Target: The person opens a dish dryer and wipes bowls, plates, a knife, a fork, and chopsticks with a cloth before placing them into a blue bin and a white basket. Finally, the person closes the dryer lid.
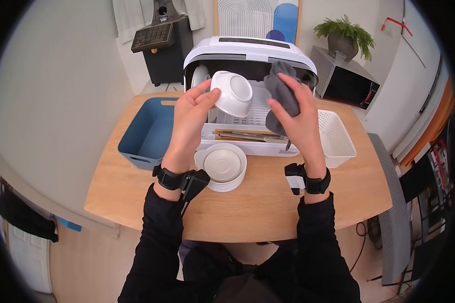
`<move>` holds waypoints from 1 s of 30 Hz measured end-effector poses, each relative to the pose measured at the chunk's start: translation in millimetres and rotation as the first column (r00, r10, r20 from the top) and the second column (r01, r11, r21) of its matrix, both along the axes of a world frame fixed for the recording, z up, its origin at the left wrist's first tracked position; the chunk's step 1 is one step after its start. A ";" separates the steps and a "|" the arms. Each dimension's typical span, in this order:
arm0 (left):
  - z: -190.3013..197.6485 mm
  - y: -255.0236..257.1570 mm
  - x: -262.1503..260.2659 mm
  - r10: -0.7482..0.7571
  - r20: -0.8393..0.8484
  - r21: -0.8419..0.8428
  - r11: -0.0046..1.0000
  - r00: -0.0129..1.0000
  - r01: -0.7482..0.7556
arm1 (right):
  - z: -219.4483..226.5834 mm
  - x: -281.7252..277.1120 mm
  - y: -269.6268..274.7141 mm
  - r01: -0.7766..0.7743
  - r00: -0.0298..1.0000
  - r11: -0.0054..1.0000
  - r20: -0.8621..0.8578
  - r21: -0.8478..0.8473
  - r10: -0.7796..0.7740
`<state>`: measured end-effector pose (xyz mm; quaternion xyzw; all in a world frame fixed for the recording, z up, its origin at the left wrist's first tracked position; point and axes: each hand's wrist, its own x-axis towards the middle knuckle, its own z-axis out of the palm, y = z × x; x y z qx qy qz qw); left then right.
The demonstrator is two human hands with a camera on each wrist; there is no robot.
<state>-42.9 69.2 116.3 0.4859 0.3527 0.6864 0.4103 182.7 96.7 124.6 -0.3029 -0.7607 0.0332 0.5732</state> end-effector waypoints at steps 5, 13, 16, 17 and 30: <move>-1.3 -3.9 14.2 -0.054 -0.071 0.014 0.998 0.996 0.055 | -11.2 -14.8 -3.2 -0.054 0.999 0.989 -0.002 -0.135 0.055; -0.8 -6.5 19.5 0.149 -0.052 0.104 0.984 0.988 -0.143 | -14.8 -33.0 -13.6 -0.294 0.956 0.955 -0.023 -0.033 0.294; -14.1 2.9 21.5 0.153 -0.108 0.189 0.973 0.982 -0.131 | -13.7 -37.6 -15.9 -0.190 0.978 0.968 0.114 0.161 0.173; -20.0 5.8 22.8 0.155 -0.133 0.224 0.967 0.979 -0.123 | -15.3 -37.9 -13.4 -0.145 0.982 0.963 0.152 0.226 0.113; -8.3 -20.1 33.8 0.624 -0.611 0.638 0.752 0.487 -0.163 | -19.0 -15.7 11.8 -0.344 0.859 0.913 -0.466 -0.218 0.212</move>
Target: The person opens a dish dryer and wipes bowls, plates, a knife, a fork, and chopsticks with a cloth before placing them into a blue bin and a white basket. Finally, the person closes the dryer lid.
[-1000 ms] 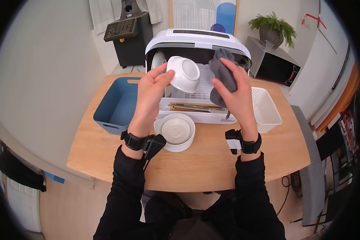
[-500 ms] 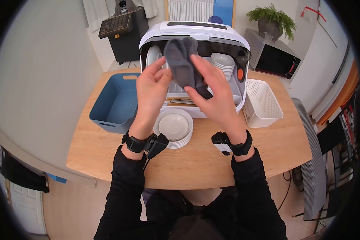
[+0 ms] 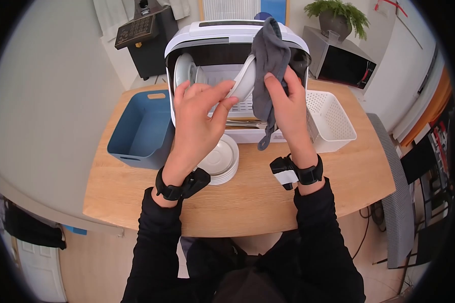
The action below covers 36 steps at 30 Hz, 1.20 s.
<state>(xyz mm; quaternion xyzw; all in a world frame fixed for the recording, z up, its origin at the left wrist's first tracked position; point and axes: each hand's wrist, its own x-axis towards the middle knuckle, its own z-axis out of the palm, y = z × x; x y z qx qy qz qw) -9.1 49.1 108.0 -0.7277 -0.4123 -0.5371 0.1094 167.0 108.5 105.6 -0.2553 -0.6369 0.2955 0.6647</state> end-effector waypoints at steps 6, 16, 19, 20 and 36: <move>9.4 -5.2 -3.0 -0.061 -0.076 0.052 0.997 0.995 0.065 | 14.3 9.5 -6.6 -0.258 0.951 0.907 -0.252 -0.333 0.178; 13.8 -0.5 -11.5 -0.173 0.055 -0.011 0.985 0.983 0.174 | 13.3 7.8 -12.9 -0.752 0.659 0.496 -0.508 -0.433 0.555; 11.2 4.8 -10.9 -0.128 0.029 0.019 0.992 0.991 0.128 | 4.4 1.5 -34.4 -0.785 0.616 0.565 -0.407 -0.253 0.674; 9.7 6.6 -11.0 -0.107 0.018 0.020 0.994 0.994 0.107 | -4.8 0.3 -40.0 -0.756 0.648 0.623 -0.369 -0.202 0.667; 17.5 -6.3 -9.5 0.234 -0.304 0.211 0.962 0.924 -0.174 | 7.4 5.3 0.8 -0.821 0.569 0.261 -0.686 -0.508 0.453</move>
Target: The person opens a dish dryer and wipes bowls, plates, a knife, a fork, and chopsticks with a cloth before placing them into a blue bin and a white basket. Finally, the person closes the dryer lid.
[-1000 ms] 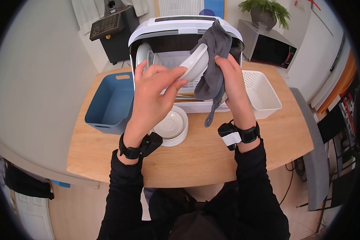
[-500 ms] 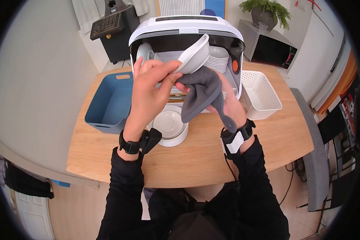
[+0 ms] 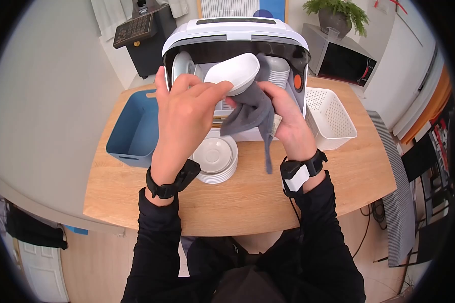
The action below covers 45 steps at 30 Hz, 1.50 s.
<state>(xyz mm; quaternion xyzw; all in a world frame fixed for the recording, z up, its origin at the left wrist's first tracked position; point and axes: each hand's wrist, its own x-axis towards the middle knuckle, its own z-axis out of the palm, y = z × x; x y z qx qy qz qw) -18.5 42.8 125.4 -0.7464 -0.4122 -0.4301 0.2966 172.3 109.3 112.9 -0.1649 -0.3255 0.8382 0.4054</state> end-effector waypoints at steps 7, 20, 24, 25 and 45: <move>-1.4 -2.7 -4.3 0.091 -0.145 0.040 0.995 0.985 -0.086 | 10.9 -4.8 -15.8 0.356 0.410 -0.025 -0.180 0.934 -0.894; -10.8 -3.2 13.4 -0.001 -0.229 0.075 0.997 0.973 0.019 | -1.7 12.2 -16.6 -0.336 0.282 -0.136 -0.038 0.932 -0.959; -11.9 -1.9 14.2 -0.028 -0.219 0.029 0.999 0.975 0.036 | 6.9 15.6 -22.0 -0.329 0.355 -0.034 0.090 0.944 -0.931; -11.1 -3.3 14.9 -0.028 -0.219 0.021 0.999 0.975 0.034 | 7.9 16.7 -20.7 -0.298 0.379 0.023 0.141 0.954 -0.915; -23.4 -38.6 53.0 -0.185 -0.305 -0.192 0.973 0.934 0.130 | 46.9 84.9 -45.3 -0.036 0.015 0.189 0.190 0.981 -0.982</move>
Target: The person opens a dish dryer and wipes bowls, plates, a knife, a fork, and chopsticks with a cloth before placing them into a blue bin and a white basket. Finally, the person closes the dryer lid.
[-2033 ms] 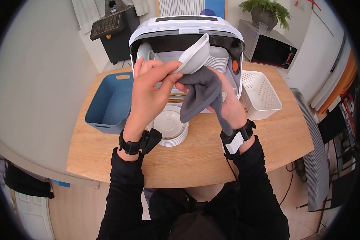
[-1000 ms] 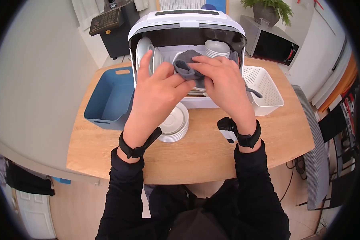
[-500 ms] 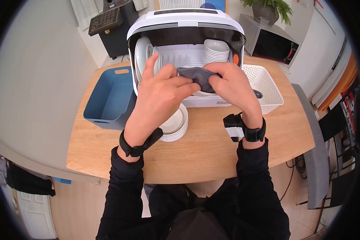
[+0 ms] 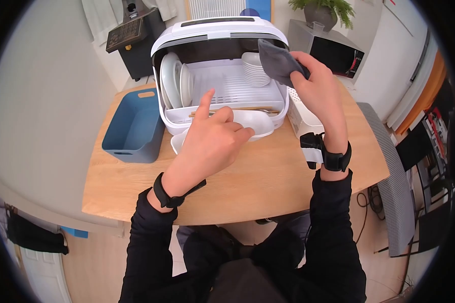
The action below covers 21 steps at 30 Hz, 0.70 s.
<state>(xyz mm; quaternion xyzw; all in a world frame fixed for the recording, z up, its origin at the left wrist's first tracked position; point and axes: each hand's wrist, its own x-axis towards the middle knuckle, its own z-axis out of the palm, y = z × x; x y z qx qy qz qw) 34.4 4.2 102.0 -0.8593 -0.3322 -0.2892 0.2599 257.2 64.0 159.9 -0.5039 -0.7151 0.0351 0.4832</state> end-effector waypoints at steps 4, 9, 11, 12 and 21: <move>9.1 -3.0 21.8 0.005 -0.130 -0.029 1.000 0.992 -0.009 | 3.2 22.9 -18.5 0.078 0.993 0.994 0.094 -0.081 -0.070; 14.3 31.5 79.3 -0.053 -0.188 0.022 0.998 0.981 0.058 | 7.7 50.2 -33.7 0.164 0.972 0.986 0.172 -0.003 -0.161; 11.6 54.8 110.9 -0.054 -0.176 0.058 0.996 0.983 0.065 | 12.6 62.0 -36.0 0.199 0.962 0.980 0.185 0.026 -0.200; 9.0 66.6 126.2 -0.063 -0.192 0.061 0.995 0.979 0.077 | 13.9 68.4 -35.9 0.215 0.959 0.976 0.181 0.043 -0.220; -27.4 148.7 232.9 0.018 -0.428 -0.047 0.998 0.903 -0.042 | 2.4 130.5 -2.0 0.277 0.864 0.942 0.380 0.188 -0.330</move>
